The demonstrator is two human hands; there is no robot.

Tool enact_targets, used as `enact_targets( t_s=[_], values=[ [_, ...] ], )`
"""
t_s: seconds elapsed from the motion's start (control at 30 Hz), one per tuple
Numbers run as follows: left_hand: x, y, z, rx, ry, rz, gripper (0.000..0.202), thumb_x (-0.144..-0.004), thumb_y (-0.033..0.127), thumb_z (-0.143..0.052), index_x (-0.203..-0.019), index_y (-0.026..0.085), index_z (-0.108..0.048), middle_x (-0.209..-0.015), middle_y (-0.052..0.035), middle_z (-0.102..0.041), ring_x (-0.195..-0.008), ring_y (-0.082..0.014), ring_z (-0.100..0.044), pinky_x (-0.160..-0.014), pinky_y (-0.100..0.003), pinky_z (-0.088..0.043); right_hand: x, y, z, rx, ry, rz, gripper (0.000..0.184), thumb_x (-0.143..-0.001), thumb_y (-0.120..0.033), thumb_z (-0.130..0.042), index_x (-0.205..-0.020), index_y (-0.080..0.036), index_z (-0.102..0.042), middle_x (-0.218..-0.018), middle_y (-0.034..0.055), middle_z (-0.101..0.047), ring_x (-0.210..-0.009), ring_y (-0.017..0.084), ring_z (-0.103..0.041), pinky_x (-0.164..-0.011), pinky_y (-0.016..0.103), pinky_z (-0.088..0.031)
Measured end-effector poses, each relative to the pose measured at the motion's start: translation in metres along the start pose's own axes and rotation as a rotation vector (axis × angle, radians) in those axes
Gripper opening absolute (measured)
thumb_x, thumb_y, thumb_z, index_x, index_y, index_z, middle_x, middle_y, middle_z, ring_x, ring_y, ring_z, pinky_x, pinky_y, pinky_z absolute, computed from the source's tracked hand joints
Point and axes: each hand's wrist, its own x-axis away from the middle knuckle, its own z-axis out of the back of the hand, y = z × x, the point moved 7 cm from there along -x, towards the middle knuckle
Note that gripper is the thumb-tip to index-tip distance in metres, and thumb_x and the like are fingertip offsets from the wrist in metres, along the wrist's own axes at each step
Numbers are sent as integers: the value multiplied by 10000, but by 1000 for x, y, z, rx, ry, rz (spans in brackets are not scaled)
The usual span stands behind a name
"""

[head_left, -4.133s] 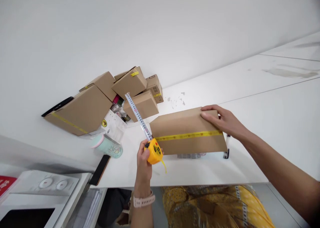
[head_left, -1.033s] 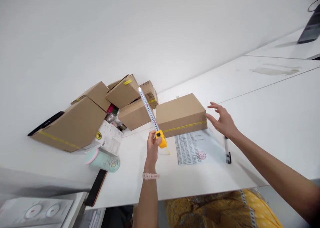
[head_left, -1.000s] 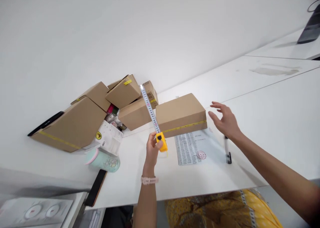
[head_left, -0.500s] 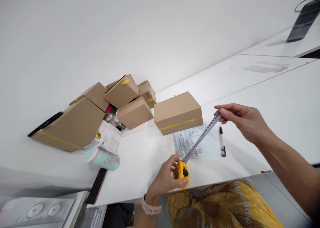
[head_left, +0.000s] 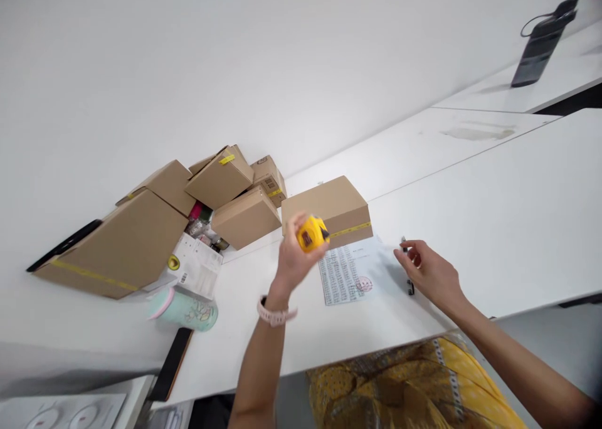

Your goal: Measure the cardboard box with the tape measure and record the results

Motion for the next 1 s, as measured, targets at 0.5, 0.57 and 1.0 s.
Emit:
enact_targets(
  t_s=[0.5,0.57,1.0],
  values=[
    [-68,-64,-18,-449,137,-127,427,-856,202,-691,-1276,197,-617,-1473,-163,-571,-1466,-347,-409,-1230,-553,-280,-5,45,-19,478,-278,52,387,-971,-202,-397,-1238,-119,-665,-999,203,-756,-834,346,-742,-693,452,-548],
    [-16,-65,-31,-334,87,-215,339,-921,273,-646,-1256,227,-655,-1340,-130,-672,-1346,-333,-553,-1192,-551,-368,-3,52,-5,220,-263,14,365,-977,-261,-421,-1183,-155,-704,-950,163,-775,-844,341,-747,-754,491,-573],
    [179,-111,-134,-641,-505,-15,1068,-899,698,-614,-1665,114,-152,-1730,-233,-162,-1608,-417,-47,-1287,-670,-171,69,17,46,-528,83,-45,330,-879,-622,-695,-803,-341,-540,-672,7,-632,-666,266,-660,-727,488,-575]
  ],
)
